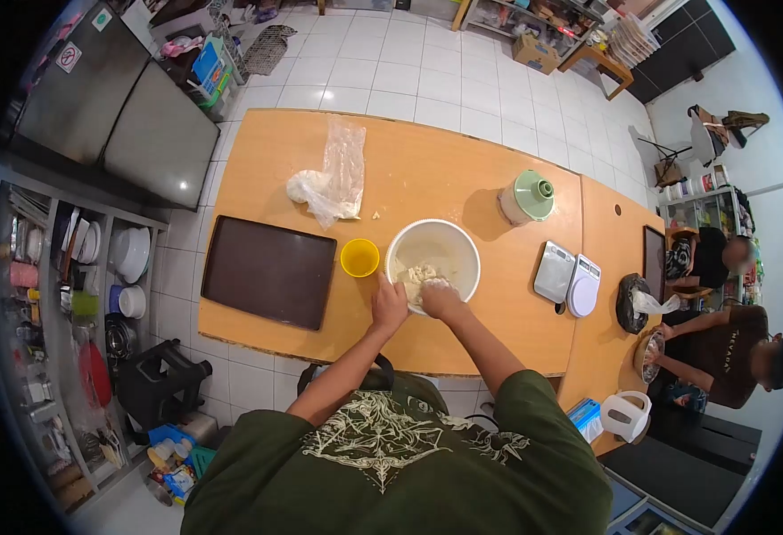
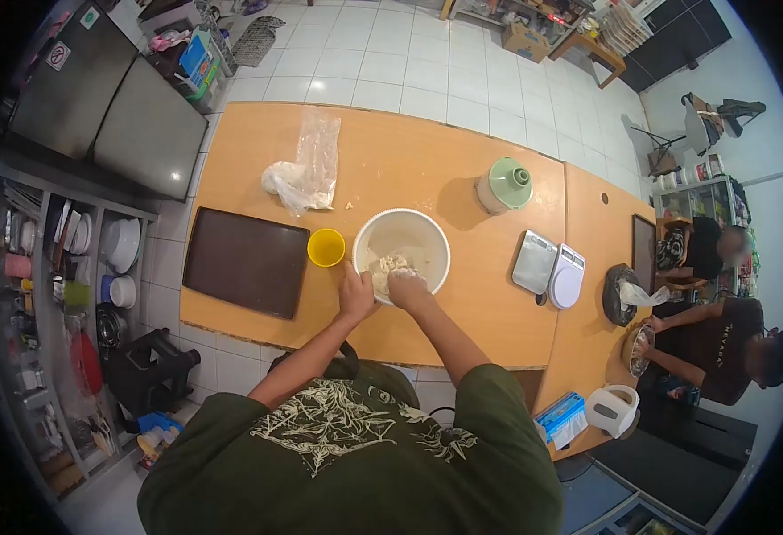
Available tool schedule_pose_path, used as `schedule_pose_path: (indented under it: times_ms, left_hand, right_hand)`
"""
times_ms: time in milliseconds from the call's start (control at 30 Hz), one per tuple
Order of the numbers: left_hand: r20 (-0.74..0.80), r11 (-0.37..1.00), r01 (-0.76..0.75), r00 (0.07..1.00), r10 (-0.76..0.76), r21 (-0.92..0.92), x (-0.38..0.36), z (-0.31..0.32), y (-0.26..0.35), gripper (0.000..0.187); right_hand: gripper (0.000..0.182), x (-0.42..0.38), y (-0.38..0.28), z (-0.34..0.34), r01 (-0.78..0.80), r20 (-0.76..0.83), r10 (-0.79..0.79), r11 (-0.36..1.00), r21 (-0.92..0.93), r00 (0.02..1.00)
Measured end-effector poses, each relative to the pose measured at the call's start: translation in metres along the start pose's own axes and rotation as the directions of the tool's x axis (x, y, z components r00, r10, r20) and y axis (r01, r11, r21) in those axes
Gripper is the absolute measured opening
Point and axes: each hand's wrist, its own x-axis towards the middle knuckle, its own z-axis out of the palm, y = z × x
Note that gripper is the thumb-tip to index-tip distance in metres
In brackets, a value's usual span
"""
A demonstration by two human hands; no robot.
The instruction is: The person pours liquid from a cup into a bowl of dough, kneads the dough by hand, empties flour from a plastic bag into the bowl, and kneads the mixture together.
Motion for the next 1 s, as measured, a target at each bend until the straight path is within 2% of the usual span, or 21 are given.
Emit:
schedule_pose_path:
  times_ms: [100, 200, 233, 300, 333, 400, 433, 467, 500, 633, 667, 700, 733, 767, 800, 833, 867, 900, 933, 967, 1000]
  left_hand:
    - [0.001, 1.000, -0.012, 1.000, 0.012, 0.007, 0.003, 0.002, -0.006, 0.043]
    - [0.023, 1.000, -0.014, 1.000, 0.014, 0.024, 0.001, 0.004, -0.007, 0.046]
    - [0.006, 0.998, -0.034, 0.999, 0.034, 0.049, 0.001, 0.003, -0.007, 0.048]
    - [0.029, 1.000, -0.017, 0.999, 0.016, 0.024, 0.002, 0.003, -0.009, 0.049]
    - [0.052, 1.000, -0.005, 0.999, 0.005, -0.001, 0.003, 0.002, -0.008, 0.051]
    - [0.054, 1.000, -0.001, 0.999, 0.000, 0.023, 0.003, 0.000, -0.004, 0.051]
    - [0.063, 0.999, 0.003, 0.998, -0.006, 0.045, 0.002, -0.002, -0.002, 0.052]
    - [0.061, 0.999, 0.007, 0.998, -0.009, 0.045, 0.001, -0.001, -0.004, 0.052]
    - [0.066, 1.000, 0.014, 0.998, -0.015, 0.025, 0.004, 0.004, -0.010, 0.052]
    - [0.026, 0.999, -0.027, 0.999, 0.026, 0.030, 0.003, 0.005, -0.013, 0.045]
    - [0.030, 0.999, -0.027, 0.999, 0.026, 0.029, 0.002, 0.005, -0.016, 0.045]
    - [0.047, 0.983, -0.142, 0.989, 0.138, 0.112, 0.003, 0.010, -0.028, 0.040]
    - [0.073, 0.947, -0.259, 0.966, 0.249, 0.190, 0.004, 0.007, -0.027, 0.036]
    - [0.072, 0.946, -0.264, 0.964, 0.255, 0.186, 0.006, 0.009, -0.023, 0.036]
    - [0.057, 0.986, -0.130, 0.991, 0.125, 0.105, 0.004, 0.000, -0.005, 0.033]
    - [0.054, 1.000, 0.009, 0.998, -0.010, 0.025, 0.003, -0.006, 0.005, 0.031]
    - [0.051, 1.000, 0.011, 0.999, -0.012, 0.024, 0.004, -0.005, 0.005, 0.031]
    - [0.042, 1.000, 0.012, 0.999, -0.013, 0.023, 0.004, -0.005, 0.004, 0.031]
    - [0.040, 1.000, 0.012, 0.999, -0.013, 0.025, 0.002, -0.004, 0.002, 0.031]
    - [0.046, 1.000, 0.009, 0.999, -0.011, 0.027, 0.001, -0.004, 0.001, 0.031]
    - [0.045, 1.000, -0.014, 0.999, 0.013, 0.021, 0.002, -0.005, 0.003, 0.031]
  right_hand:
    - [0.035, 0.011, -0.004, 0.009, -0.080, 0.022, 0.080, 0.996, 0.035, 0.997]
    - [0.039, 0.042, -0.003, 0.016, -0.188, 0.141, 0.159, 0.958, 0.217, 0.977]
    - [0.039, 0.056, 0.000, 0.023, -0.268, 0.192, 0.205, 0.875, 0.403, 0.960]
    - [0.044, 0.063, -0.004, 0.018, -0.435, 0.284, 0.335, 0.580, 0.689, 0.898]
    - [0.044, 0.076, 0.007, 0.040, -0.433, 0.285, 0.332, 0.582, 0.688, 0.899]
    - [0.043, 0.102, 0.016, 0.069, -0.397, 0.404, 0.432, -0.110, 0.911, 0.807]
    - [0.043, 0.108, 0.016, 0.075, -0.399, 0.406, 0.428, -0.111, 0.910, 0.808]
    - [0.043, 0.114, 0.016, 0.081, -0.428, 0.213, 0.599, 0.242, 0.871, 0.772]
    - [0.044, 0.117, 0.015, 0.077, -0.467, -0.037, 0.673, 0.550, 0.692, 0.738]
    - [0.044, 0.126, 0.015, 0.061, -0.498, 0.030, 0.616, 0.606, 0.621, 0.787]
    - [0.043, 0.132, 0.025, 0.073, -0.395, 0.109, 0.613, 0.353, 0.848, 0.782]
    - [0.041, 0.134, 0.035, 0.083, -0.256, 0.181, 0.586, 0.046, 0.966, 0.790]
    - [0.041, 0.122, 0.041, 0.074, -0.253, 0.181, 0.591, 0.042, 0.966, 0.786]
    - [0.039, 0.107, 0.053, 0.060, -0.244, 0.264, 0.316, -0.102, 0.964, 0.911]
    - [0.037, 0.090, 0.059, 0.046, -0.279, 0.288, 0.003, -0.239, 0.930, 0.958]
    - [0.037, 0.074, 0.060, 0.028, -0.281, 0.290, 0.003, -0.240, 0.929, 0.957]
    - [0.040, 0.060, 0.060, 0.006, -0.238, 0.214, 0.189, 0.116, 0.964, 0.958]
    - [0.043, 0.055, 0.061, -0.002, -0.228, 0.074, 0.330, 0.459, 0.859, 0.941]
    - [0.043, 0.055, 0.060, 0.000, -0.232, 0.077, 0.334, 0.454, 0.860, 0.940]
    - [0.041, 0.055, 0.057, 0.000, -0.293, 0.016, 0.361, 0.729, 0.619, 0.932]
    - [0.039, 0.055, 0.055, 0.000, -0.335, -0.052, 0.364, 0.897, 0.289, 0.930]
